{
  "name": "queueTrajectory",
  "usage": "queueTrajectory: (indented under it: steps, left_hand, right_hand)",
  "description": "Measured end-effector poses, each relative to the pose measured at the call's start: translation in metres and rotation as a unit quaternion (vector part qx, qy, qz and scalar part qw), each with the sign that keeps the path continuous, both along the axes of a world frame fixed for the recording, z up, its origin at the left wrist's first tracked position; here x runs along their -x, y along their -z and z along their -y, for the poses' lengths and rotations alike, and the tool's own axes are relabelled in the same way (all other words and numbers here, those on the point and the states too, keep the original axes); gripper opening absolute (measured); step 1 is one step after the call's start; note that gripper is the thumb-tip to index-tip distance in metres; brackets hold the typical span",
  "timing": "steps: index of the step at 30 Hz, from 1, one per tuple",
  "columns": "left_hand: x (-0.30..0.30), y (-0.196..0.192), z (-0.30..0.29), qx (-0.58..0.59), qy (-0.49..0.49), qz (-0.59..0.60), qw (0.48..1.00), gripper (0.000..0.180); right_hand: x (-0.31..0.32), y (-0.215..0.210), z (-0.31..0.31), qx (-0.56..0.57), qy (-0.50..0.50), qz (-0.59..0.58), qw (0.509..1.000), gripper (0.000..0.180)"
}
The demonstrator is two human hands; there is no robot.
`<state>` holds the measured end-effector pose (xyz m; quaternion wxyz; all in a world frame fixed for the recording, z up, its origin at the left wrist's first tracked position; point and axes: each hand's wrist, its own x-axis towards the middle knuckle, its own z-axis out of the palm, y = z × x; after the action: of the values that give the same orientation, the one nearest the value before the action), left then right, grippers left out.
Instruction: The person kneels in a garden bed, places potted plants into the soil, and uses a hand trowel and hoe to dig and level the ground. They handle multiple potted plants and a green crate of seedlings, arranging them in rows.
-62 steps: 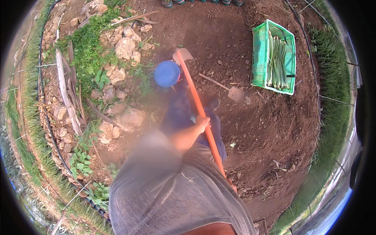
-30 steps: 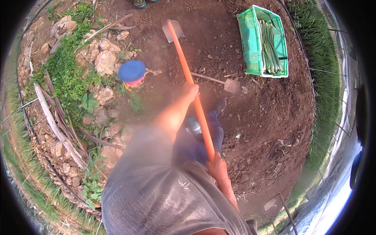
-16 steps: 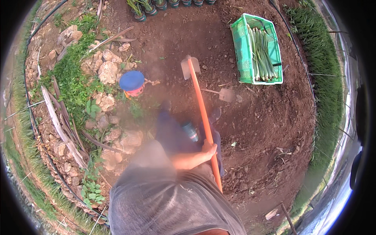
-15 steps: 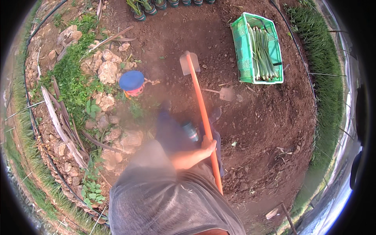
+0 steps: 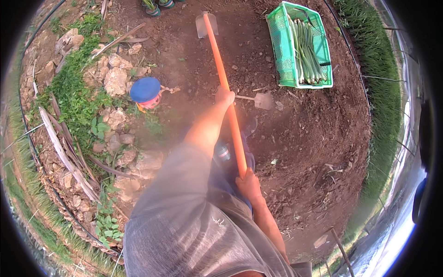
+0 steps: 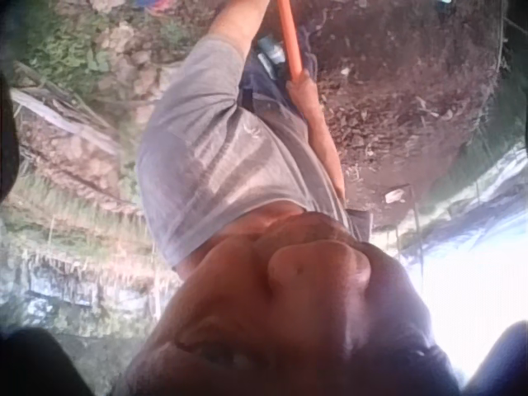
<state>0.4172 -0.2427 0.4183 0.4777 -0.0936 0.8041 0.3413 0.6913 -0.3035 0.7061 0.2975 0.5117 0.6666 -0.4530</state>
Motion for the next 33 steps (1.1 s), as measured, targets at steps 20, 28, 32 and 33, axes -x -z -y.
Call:
queueTrajectory:
  steps: [20, 28, 32, 33]
  left_hand:
    - [-0.167, -0.048, 0.118, -0.094, -0.259, 0.172, 0.946, 0.012]
    - [-0.021, 0.020, 0.081, -0.093, -0.212, 0.094, 0.968, 0.006]
    - [-0.119, -0.006, 0.102, -0.110, -0.233, 0.115, 0.959, 0.010]
    - [-0.151, -0.020, 0.104, -0.097, -0.257, 0.127, 0.953, 0.009]
  right_hand:
    - [-0.170, -0.098, 0.086, 0.011, -0.011, 0.107, 0.994, 0.042]
    - [-0.074, -0.018, 0.042, -0.003, -0.039, 0.016, 0.999, 0.036]
    - [-0.159, -0.058, 0.054, 0.023, -0.030, 0.043, 0.998, 0.034]
    - [-0.184, -0.067, 0.060, 0.008, -0.046, 0.108, 0.993, 0.034]
